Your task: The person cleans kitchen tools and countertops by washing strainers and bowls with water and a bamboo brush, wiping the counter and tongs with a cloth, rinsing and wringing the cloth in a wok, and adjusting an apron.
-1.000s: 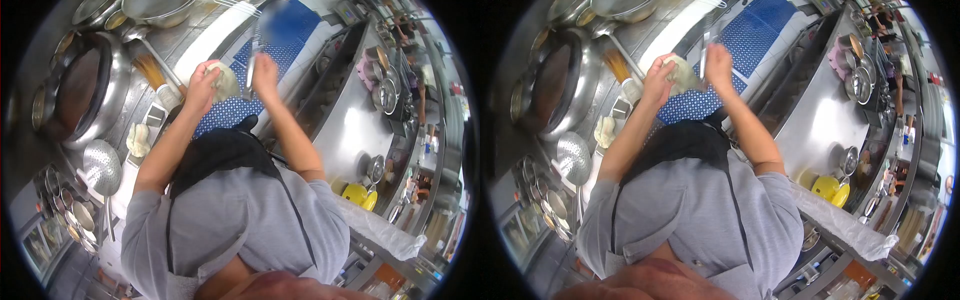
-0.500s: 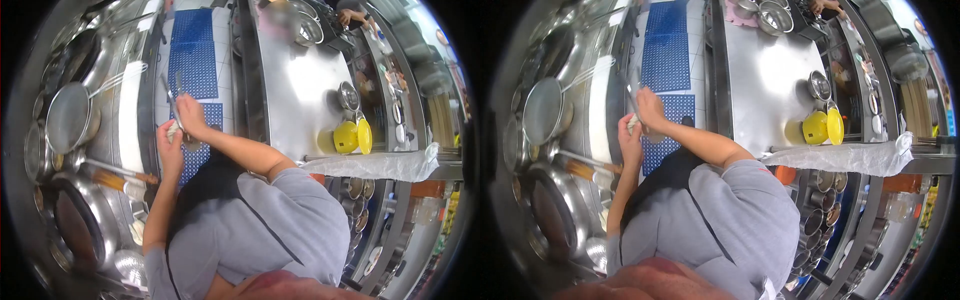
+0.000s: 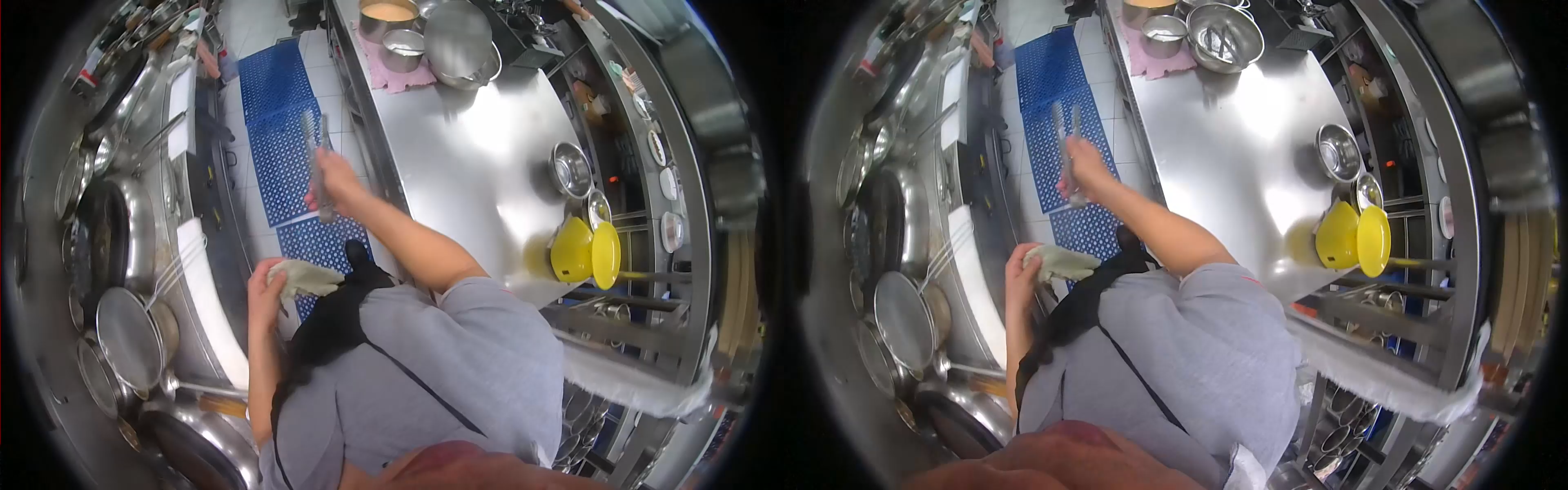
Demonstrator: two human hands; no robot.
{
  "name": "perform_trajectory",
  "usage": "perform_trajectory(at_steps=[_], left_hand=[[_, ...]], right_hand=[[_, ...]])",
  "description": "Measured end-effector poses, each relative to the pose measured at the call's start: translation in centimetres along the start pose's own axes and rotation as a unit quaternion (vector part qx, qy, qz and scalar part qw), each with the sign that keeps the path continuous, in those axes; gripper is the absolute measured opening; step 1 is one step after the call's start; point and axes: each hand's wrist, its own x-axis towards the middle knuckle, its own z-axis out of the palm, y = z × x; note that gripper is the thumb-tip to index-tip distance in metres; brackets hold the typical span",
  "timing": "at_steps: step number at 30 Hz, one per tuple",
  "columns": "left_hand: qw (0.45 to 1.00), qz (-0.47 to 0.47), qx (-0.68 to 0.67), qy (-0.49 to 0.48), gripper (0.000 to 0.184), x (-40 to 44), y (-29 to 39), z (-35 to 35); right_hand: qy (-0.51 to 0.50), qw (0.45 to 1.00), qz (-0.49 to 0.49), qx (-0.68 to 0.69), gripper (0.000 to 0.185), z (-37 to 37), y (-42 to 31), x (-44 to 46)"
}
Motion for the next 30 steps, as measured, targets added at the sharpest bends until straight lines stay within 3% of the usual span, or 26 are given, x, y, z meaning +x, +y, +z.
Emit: perform_trajectory(at_steps=[4, 8, 11, 12, 13, 14, 15, 16, 17, 18, 19, 20, 21, 22, 23, 24, 26, 27, 28, 30], left_hand=[[0.977, -0.034, -0.202, 0.065, 0.024, 3.9, -0.3, -0.8], [0.968, -0.038, -0.222, 0.109, 0.029, 6.6, -0.7, -0.6], [0.965, -0.03, -0.23, 0.126, 0.033, 7.5, 1.2, 0.5], [0.964, -0.025, -0.229, 0.132, 0.041, 7.9, 0.8, 0.2], [0.966, -0.018, -0.222, 0.135, 0.041, 8.0, 1.2, 0.3], [0.966, -0.011, -0.214, 0.143, 0.042, 8.2, 1.9, 0.3], [0.965, -0.006, -0.208, 0.157, 0.042, 8.3, 2.4, 0.3], [0.971, -0.005, -0.175, 0.165, 0.041, 8.5, 2.7, 0.4], [0.971, -0.004, -0.144, 0.19, 0.04, 8.5, 3.1, 0.1], [0.971, -0.007, -0.131, 0.201, 0.037, 8.4, 3.3, 0.0], [0.967, -0.011, -0.12, 0.223, 0.035, 8.5, 3.3, -0.1], [0.967, -0.019, -0.069, 0.245, 0.032, 8.4, 3.2, -0.3], [0.969, -0.003, -0.036, 0.243, 0.032, 8.0, 2.9, -0.4], [0.967, 0.0, -0.002, 0.256, 0.028, 7.3, 4.0, -0.2], [0.96, 0.036, 0.044, 0.274, 0.027, 7.0, 3.6, -0.3], [0.953, 0.069, 0.098, 0.278, 0.025, 6.7, 2.8, -0.6], [0.954, 0.063, 0.047, 0.291, 0.024, 6.4, 2.2, -1.0], [0.955, 0.064, 0.022, 0.29, 0.023, 6.2, 2.0, -1.3], [0.953, 0.062, 0.013, 0.295, 0.023, 5.6, 2.3, -1.5], [0.944, 0.077, 0.021, 0.32, 0.022, 5.0, 2.5, -2.1]], right_hand=[[-0.002, 0.993, -0.076, 0.093, 0.037, -7.3, -9.9, 4.5], [-0.077, 0.984, -0.15, 0.052, 0.049, -14.3, -20.2, 7.3], [0.062, 0.981, -0.18, 0.029, 0.048, -16.8, -26.7, 10.4], [0.082, 0.975, -0.209, 0.009, 0.045, -17.7, -28.7, 12.1], [0.039, 0.985, -0.165, -0.008, 0.04, -21.9, -31.2, 16.5], [0.096, 0.947, -0.246, -0.181, 0.046, -21.8, -32.8, 17.4], [0.161, 0.918, -0.264, -0.249, 0.064, -21.5, -33.9, 17.7], [0.162, 0.909, -0.3, -0.242, 0.079, -23.3, -34.0, 18.6], [0.123, 0.907, -0.36, -0.178, 0.071, -25.3, -34.0, 19.5], [0.114, 0.916, -0.283, -0.26, 0.058, -35.0, -39.1, 31.5], [0.155, 0.823, -0.313, -0.448, 0.042, -36.4, -40.6, 34.4], [0.214, 0.688, -0.335, -0.607, 0.031, -39.0, -42.3, 38.2], [0.415, 0.544, -0.335, -0.648, 0.036, -38.3, -42.6, 39.0], [0.392, 0.473, -0.305, -0.728, 0.039, -33.9, -42.3, 33.9], [0.39, 0.47, -0.34, -0.715, 0.032, -33.1, -42.1, 33.6], [0.395, 0.454, -0.268, -0.752, 0.03, -29.7, -41.2, 31.8], [0.393, 0.399, -0.315, -0.766, 0.03, -29.6, -41.4, 33.0], [0.345, 0.42, -0.306, -0.782, 0.034, -28.6, -41.2, 32.0], [0.3, 0.49, -0.262, -0.776, 0.04, -27.9, -41.4, 30.6], [0.339, 0.473, -0.233, -0.779, 0.036, -23.2, -40.7, 27.7]])
